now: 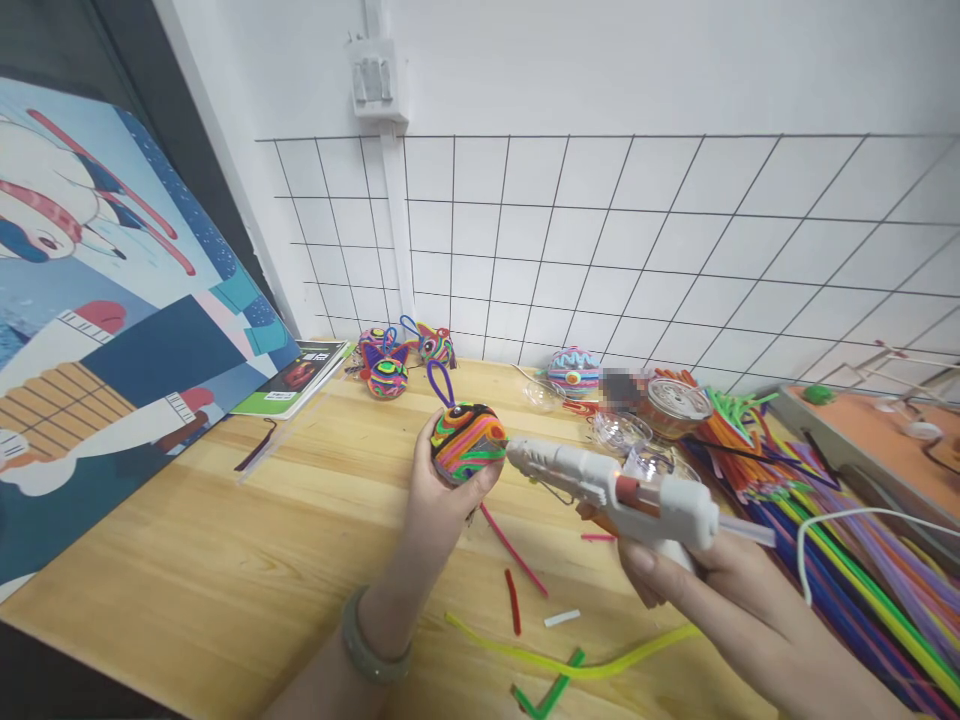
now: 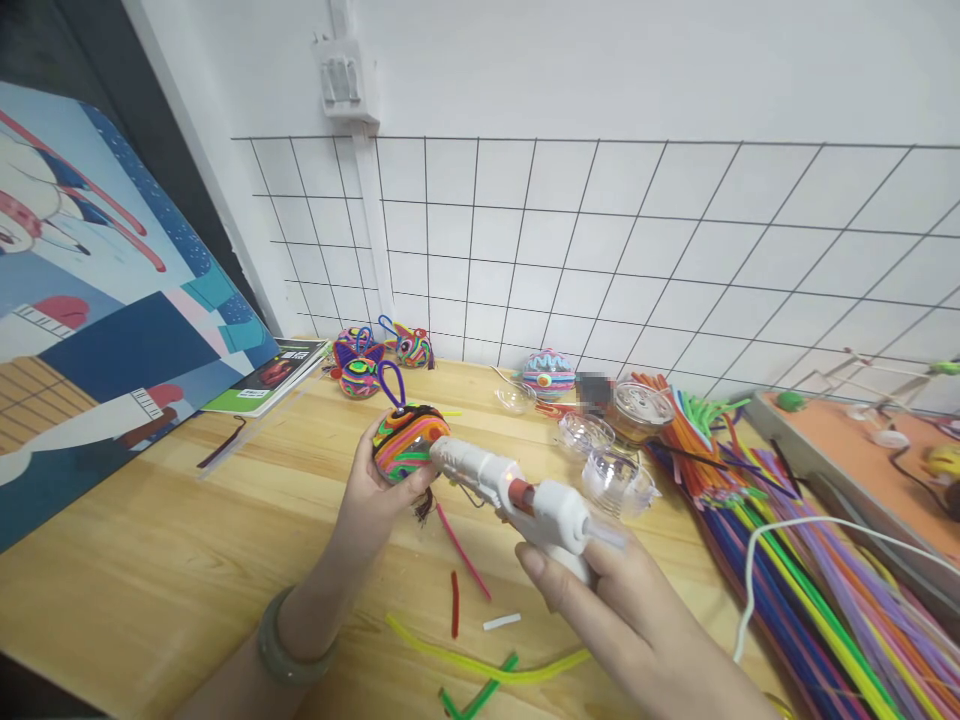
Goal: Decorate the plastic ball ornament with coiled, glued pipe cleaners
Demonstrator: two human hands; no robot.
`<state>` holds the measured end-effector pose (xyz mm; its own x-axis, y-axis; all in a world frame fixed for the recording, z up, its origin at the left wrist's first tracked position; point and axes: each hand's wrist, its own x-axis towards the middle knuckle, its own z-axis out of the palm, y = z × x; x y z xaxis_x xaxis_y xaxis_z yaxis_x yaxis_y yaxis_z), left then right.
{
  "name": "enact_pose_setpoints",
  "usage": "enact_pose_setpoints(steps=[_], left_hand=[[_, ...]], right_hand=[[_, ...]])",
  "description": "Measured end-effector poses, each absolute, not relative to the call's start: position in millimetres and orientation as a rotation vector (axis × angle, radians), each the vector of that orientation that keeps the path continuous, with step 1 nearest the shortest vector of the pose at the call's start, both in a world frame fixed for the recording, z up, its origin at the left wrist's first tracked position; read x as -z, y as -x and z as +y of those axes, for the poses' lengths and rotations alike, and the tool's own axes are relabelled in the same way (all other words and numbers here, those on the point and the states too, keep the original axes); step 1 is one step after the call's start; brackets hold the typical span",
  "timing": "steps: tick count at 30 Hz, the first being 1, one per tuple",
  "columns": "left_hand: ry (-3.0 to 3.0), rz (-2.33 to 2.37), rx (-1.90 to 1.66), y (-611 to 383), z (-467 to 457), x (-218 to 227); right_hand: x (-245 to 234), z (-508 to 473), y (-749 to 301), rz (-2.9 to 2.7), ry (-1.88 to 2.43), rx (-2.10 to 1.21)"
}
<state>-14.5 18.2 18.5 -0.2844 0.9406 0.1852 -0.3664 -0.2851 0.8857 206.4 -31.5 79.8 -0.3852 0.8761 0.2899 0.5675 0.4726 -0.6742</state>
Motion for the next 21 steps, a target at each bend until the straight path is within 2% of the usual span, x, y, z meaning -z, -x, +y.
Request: enact_pose_setpoints(steps=[21], left_hand=[[-0.908, 0.952, -1.713, 11.2, 16.7, -21.0]], right_hand=[[-76.8, -31.0, -207.2, -2.067, 1.147, -0.619]])
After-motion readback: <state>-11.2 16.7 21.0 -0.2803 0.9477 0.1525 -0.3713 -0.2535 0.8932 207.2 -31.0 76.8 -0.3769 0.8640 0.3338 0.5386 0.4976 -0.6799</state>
